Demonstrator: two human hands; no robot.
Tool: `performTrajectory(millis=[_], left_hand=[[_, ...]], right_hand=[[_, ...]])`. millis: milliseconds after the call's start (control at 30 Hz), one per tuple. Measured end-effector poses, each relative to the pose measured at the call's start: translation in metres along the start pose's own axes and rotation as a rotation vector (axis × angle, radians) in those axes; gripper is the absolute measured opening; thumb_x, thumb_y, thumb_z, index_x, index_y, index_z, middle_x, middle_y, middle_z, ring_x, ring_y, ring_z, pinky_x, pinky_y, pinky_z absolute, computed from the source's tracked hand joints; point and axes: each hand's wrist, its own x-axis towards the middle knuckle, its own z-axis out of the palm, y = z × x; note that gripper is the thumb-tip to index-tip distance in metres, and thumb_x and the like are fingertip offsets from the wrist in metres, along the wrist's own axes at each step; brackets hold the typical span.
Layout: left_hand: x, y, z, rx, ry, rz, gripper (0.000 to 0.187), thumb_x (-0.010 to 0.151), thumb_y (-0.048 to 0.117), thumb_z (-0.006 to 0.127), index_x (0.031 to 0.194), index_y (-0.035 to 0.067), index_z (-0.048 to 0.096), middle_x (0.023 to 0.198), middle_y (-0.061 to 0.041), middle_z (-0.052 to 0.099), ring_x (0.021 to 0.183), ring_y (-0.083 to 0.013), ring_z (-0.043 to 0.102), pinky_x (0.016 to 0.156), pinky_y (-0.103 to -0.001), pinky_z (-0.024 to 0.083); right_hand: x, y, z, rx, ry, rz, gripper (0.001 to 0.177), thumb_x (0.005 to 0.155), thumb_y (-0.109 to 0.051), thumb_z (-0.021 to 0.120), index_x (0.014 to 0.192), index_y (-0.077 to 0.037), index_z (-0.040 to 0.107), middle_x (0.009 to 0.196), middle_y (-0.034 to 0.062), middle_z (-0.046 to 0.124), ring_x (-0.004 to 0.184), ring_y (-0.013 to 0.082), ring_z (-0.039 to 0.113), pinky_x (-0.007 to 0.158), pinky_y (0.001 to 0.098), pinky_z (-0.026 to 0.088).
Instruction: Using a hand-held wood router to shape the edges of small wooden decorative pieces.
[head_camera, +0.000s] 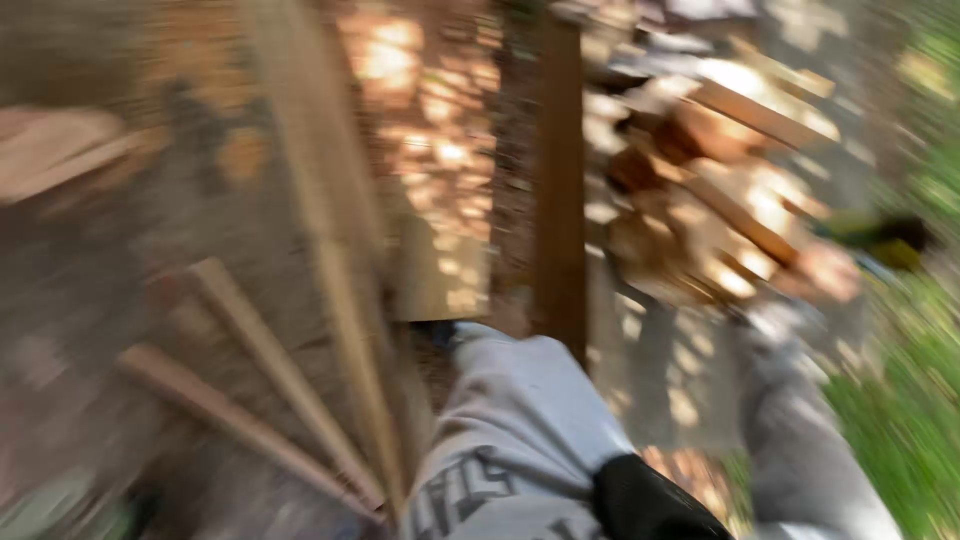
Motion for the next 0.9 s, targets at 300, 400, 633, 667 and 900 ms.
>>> performTrajectory(millis=[300,400,633,667,900], left_hand=[[-0.206,-0.024,0.029,-0.093,0.451,-0.272,0.046,0.085,0.049,0.076,0.109,0.011,0.083,0.067,-0.014,0.082,0.060,-0.0259,0.076,0.057,-0.033,0.052],[-0.196,-0.027,0.032,-0.024,0.434,-0.291,0.052,0.081,0.056,0.077,0.121,0.024,0.080,0.085,-0.009,0.090,0.078,-0.0232,0.085,0.069,-0.031,0.060],[-0.202,-0.012,0.031,0.101,0.249,-0.410,0.053,0.085,0.070,0.064,0.132,0.046,0.064,0.111,0.012,0.089,0.103,-0.0112,0.086,0.093,-0.032,0.068],[-0.202,-0.011,0.031,0.079,0.246,-0.415,0.053,0.085,0.070,0.064,0.132,0.046,0.064,0.111,0.012,0.089,0.103,-0.0112,0.086,0.093,-0.032,0.068],[-0.208,0.002,0.035,0.122,0.204,-0.434,0.065,0.084,0.073,0.059,0.140,0.044,0.046,0.109,0.014,0.081,0.095,-0.0083,0.081,0.088,-0.028,0.066]], right_hand=[[-0.229,-0.012,0.225,-0.331,-1.186,-0.804,0.041,0.080,-0.027,0.080,0.114,-0.007,0.068,0.125,0.0181,0.063,0.110,0.0368,0.064,0.091,0.0537,0.054],[-0.267,-0.064,0.251,-0.436,-1.405,-1.251,0.044,0.079,-0.023,0.082,0.116,-0.003,0.068,0.128,0.0182,0.060,0.116,0.0346,0.060,0.099,0.0460,0.051],[-0.443,0.029,0.434,-0.586,-2.084,-1.466,0.061,0.084,-0.024,0.077,0.135,-0.003,0.051,0.133,0.0162,0.048,0.124,0.0368,0.049,0.105,0.0474,0.044],[-0.456,0.062,0.465,-0.574,-2.102,-1.481,0.061,0.084,-0.024,0.077,0.135,-0.003,0.051,0.133,0.0162,0.048,0.124,0.0368,0.049,0.105,0.0474,0.044],[-0.517,0.245,0.639,-0.987,-1.853,-1.491,0.105,0.067,-0.045,0.087,0.149,-0.003,0.037,0.149,0.0232,0.033,0.130,0.0462,0.036,0.109,0.0550,0.031]])
